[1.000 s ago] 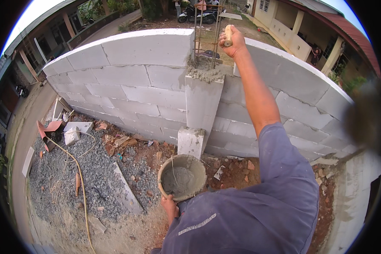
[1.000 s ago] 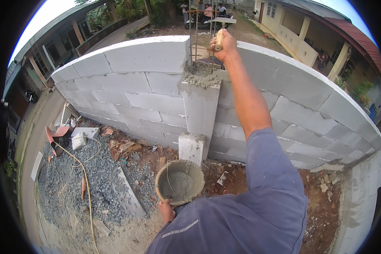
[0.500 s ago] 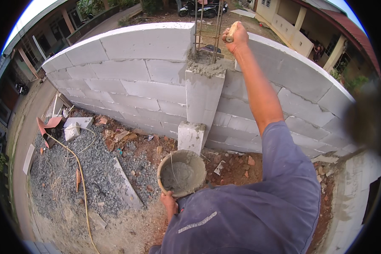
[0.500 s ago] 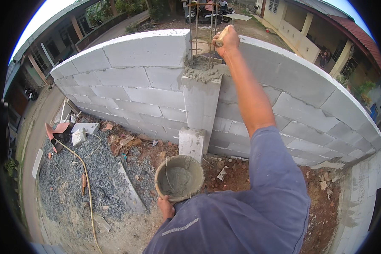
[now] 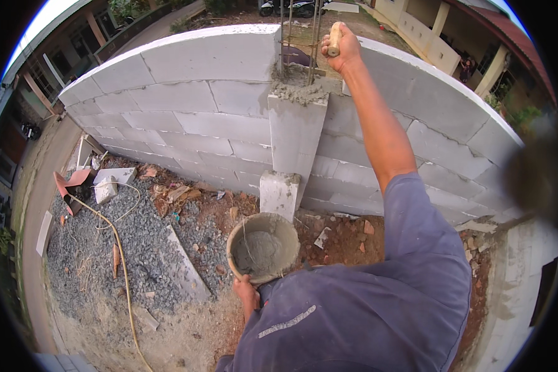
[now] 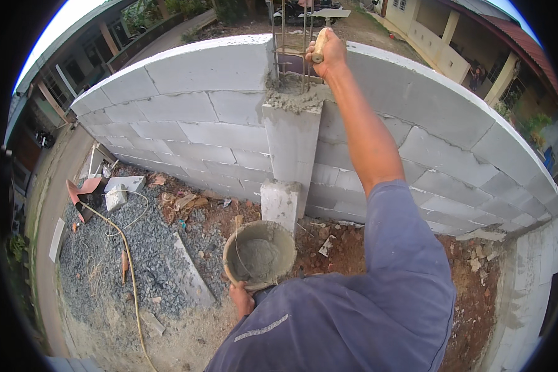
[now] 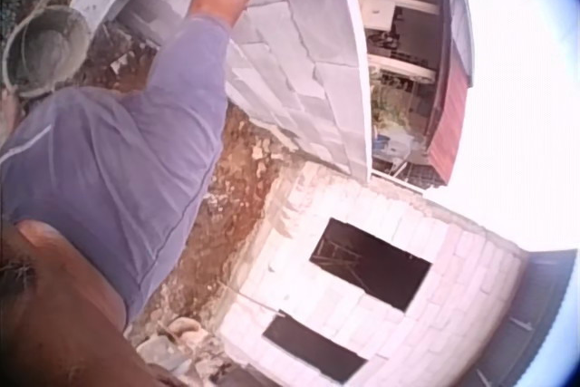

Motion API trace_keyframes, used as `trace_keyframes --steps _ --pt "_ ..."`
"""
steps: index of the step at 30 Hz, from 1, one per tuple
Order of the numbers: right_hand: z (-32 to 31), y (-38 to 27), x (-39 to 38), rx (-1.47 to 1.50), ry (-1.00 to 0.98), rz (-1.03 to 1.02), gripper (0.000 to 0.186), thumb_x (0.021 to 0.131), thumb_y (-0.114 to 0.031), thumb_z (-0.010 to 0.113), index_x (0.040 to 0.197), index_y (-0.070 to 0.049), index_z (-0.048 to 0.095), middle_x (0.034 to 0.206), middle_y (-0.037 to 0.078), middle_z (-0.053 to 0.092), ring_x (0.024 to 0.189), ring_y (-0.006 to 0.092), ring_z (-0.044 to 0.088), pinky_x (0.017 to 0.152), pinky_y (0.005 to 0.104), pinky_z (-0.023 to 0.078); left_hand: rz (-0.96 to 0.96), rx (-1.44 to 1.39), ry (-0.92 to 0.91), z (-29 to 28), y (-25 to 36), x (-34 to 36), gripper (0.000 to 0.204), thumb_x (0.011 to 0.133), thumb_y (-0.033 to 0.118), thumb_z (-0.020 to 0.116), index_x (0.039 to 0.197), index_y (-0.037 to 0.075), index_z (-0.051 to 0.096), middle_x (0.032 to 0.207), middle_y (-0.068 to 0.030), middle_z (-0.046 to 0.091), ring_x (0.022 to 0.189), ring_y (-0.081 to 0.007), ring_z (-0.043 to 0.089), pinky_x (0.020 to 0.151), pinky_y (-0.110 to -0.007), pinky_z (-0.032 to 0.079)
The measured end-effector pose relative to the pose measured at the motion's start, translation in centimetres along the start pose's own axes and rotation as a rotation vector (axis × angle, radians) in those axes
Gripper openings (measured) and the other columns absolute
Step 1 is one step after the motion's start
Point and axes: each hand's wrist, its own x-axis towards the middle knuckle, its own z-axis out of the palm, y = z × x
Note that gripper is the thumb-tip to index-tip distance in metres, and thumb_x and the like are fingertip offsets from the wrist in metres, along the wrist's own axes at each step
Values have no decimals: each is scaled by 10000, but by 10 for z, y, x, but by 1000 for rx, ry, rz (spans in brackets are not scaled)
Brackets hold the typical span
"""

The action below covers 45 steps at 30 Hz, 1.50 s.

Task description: The person scoops mortar from a bucket with a trowel and applies it to the joints of a block wall, smoothing the surface. Later, the person uses a hoe to break up soil on the ground.

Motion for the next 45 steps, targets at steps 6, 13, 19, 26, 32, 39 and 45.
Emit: trace_keyframes --steps 6,13,19,26,32,39,45 --pt "1 3 1 8 -5 -23 369 1020 -469 451 1136 -118 446 853 84 507 630 187 525 500 329 460 -18 -89 -12 6 12 -9 173 818 0 604 988 4 573 823 -69 607 657 -213 655 523 -350 570" --pt "6 6 -6 2 26 -27 336 1025 -442 459 1090 -113 457 845 73 515 641 161 514 518 304 452 -27 -145 -29 6 13 -9 264 888 35 640 1139 -15 578 981 -114 649 794 -273 700 590 -415 627" --pt "-1 4 -8 -4 -32 22 328 1020 -434 477 1065 -109 465 840 65 520 650 150 512 533 288 447 -73 -169 -63 9 23 -15 374 921 197 670 1224 17 543 1111 -146 633 942 -327 683 684 -484 623" --pt "-6 9 -3 46 -43 97 381 1026 -451 463 1156 -93 438 851 82 512 637 180 533 511 336 475 -87 -238 -152 8 29 -19 538 951 391 641 1319 28 492 1243 -184 610 996 -345 689 695 -489 627" --pt "1 12 -15 -32 -43 48 392 1032 -460 456 1173 -96 426 859 85 510 628 180 530 510 330 474 -41 -143 -68 8 29 -17 472 897 345 724 1181 17 539 1048 -161 649 835 -320 713 579 -461 641" --pt "6 14 -23 -57 35 -1 348 1030 -455 464 1139 -125 458 834 62 520 647 163 516 539 319 456 -47 -230 -94 10 33 -21 479 892 339 737 1141 -1 510 996 -184 644 795 -322 711 557 -446 644" --pt "-2 14 -23 -63 13 0 351 1031 -450 456 1144 -118 451 831 64 520 631 162 513 531 318 453 -49 -202 -95 6 34 -16 480 890 362 737 1115 8 503 986 -188 643 752 -314 712 528 -433 642"
